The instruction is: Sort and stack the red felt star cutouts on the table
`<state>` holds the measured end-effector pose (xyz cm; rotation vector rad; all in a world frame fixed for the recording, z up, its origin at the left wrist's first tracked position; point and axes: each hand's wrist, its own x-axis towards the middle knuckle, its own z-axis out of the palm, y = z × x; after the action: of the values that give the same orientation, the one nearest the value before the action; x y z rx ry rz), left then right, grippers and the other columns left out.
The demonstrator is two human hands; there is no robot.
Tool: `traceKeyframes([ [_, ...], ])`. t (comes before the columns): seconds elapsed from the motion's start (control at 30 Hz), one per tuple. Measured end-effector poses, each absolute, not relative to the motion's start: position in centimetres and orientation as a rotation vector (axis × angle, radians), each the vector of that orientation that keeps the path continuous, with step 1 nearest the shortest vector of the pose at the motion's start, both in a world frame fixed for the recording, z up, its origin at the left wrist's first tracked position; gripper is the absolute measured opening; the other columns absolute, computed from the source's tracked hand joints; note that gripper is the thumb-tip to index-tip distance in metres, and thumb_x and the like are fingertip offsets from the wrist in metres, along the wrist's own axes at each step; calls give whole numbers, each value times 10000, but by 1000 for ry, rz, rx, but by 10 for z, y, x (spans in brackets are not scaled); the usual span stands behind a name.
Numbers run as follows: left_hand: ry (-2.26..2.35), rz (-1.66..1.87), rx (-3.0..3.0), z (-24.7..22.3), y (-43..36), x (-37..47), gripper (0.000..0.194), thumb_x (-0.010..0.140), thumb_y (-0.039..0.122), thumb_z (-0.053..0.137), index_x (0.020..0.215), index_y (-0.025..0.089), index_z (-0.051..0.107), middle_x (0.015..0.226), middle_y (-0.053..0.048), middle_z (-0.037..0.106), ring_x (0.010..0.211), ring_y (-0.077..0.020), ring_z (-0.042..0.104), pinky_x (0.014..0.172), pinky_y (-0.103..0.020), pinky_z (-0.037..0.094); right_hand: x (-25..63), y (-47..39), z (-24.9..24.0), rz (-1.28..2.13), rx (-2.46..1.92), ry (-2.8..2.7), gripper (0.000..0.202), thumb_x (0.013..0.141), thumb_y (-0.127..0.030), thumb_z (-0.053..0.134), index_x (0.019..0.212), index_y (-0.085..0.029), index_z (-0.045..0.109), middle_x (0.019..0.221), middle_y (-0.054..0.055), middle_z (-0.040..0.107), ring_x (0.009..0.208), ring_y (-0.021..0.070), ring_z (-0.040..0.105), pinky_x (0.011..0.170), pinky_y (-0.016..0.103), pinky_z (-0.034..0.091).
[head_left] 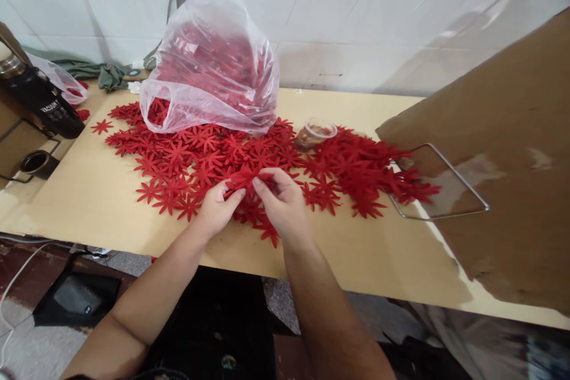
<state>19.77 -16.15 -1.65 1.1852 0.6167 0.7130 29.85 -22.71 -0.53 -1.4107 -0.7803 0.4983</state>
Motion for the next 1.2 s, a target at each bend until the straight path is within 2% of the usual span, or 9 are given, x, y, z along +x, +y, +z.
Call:
traceKeyframes([
  [0.17,701,637,1085,-14,-162,198,150,720,255,607,817,143,598,598,3,647,560,-103,583,597,-248,473,305,-225,-7,396,-1349,-557,225,670,-336,643,817,-214,523,759,-7,585,658,123,548,624,275,471],
  [0.33,774,707,1107,-12,-162,198,113,692,242,638,704,154,568,506,35,594,456,-88,524,538,-241,453,302,-224,-7,524,-1306,-635,248,685,-421,649,739,-202,547,695,-7,592,613,124,539,618,280,471],
  [0.43,717,737,1186,-12,-161,196,187,734,296,593,621,147,582,526,10,603,491,-94,534,579,-251,461,300,-224,-7,565,-1330,-657,325,747,-478,580,612,-195,495,526,-47,474,461,80,407,478,226,380],
  [0.53,711,808,1161,-15,-160,196,102,727,247,592,725,151,628,667,0,657,645,-111,593,701,-265,477,298,-224,-7,587,-1362,-656,378,768,-504,540,564,-195,460,469,-61,396,418,69,329,428,214,319],
  [0.67,684,776,1133,-21,-158,196,270,712,126,547,962,184,631,875,-6,681,823,-121,612,802,-276,468,296,-221,-7,588,-1393,-682,249,734,-435,586,675,-198,535,548,-44,485,489,92,429,495,229,391],
  [0.77,638,774,1129,-20,-158,196,332,695,81,531,993,192,626,971,-9,669,910,-122,598,857,-271,449,294,-220,-7,614,-1348,-682,188,721,-377,595,795,-206,571,619,-37,540,530,102,472,548,247,429],
  [0.93,622,707,1066,-9,-162,195,173,711,201,603,878,166,627,911,-19,659,843,-113,590,834,-277,454,295,-217,-12,554,-1355,-710,185,744,-377,575,719,-194,569,643,-21,533,610,113,488,602,252,423],
  [1.1,636,709,1099,-4,-165,195,281,612,230,709,850,167,574,825,5,625,755,-91,561,755,-254,461,298,-214,-16,464,-1395,-688,270,695,-394,631,585,-187,498,597,-40,441,592,95,426,597,238,387],
  [1.2,656,748,1164,-6,-165,195,328,553,217,744,813,160,552,763,20,592,709,-79,533,720,-240,449,296,-212,-15,567,-1358,-609,312,659,-450,659,590,-183,513,574,-38,482,550,93,432,553,238,388],
])
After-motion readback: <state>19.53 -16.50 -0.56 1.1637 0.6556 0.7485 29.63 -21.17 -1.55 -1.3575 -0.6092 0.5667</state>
